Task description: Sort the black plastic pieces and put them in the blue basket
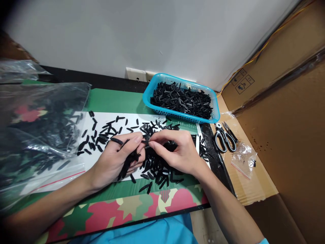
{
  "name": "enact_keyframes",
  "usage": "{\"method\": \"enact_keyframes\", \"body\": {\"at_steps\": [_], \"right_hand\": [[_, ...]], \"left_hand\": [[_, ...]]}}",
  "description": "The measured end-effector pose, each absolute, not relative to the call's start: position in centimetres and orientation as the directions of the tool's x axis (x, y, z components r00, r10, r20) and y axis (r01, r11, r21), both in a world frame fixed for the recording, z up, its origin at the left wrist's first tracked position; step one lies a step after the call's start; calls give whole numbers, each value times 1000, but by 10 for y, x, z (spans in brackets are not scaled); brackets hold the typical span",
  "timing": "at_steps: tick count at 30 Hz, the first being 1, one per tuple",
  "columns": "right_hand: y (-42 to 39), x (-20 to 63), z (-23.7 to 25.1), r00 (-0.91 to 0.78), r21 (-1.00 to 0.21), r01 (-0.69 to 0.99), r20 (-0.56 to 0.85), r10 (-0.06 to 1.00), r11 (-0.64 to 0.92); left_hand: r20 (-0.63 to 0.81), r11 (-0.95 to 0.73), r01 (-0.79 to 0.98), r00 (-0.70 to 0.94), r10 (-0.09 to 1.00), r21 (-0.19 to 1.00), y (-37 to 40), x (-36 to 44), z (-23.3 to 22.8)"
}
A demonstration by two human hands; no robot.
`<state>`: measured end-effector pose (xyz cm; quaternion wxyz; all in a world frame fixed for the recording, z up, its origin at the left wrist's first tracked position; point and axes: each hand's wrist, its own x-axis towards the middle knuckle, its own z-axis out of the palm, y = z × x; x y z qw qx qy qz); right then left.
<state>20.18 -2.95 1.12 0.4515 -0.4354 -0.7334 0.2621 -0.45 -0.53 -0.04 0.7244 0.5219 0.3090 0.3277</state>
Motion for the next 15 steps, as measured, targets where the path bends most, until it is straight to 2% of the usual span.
{"method": "enact_keyframes", "body": {"at_steps": [3, 8, 15], "right_hand": [[-29, 202, 11, -258, -771, 388, 435, 863, 505], [-29, 203, 12, -373, -751, 389, 401, 837, 533], [-29, 204, 12, -396, -713, 437, 394, 829, 548]], "left_hand": [[-90, 194, -116, 591, 802, 974, -6, -5, 0], [-40, 18, 43, 585, 810, 999, -7, -7, 0], [-46, -24, 114, 573, 818, 993, -7, -8, 1]]}}
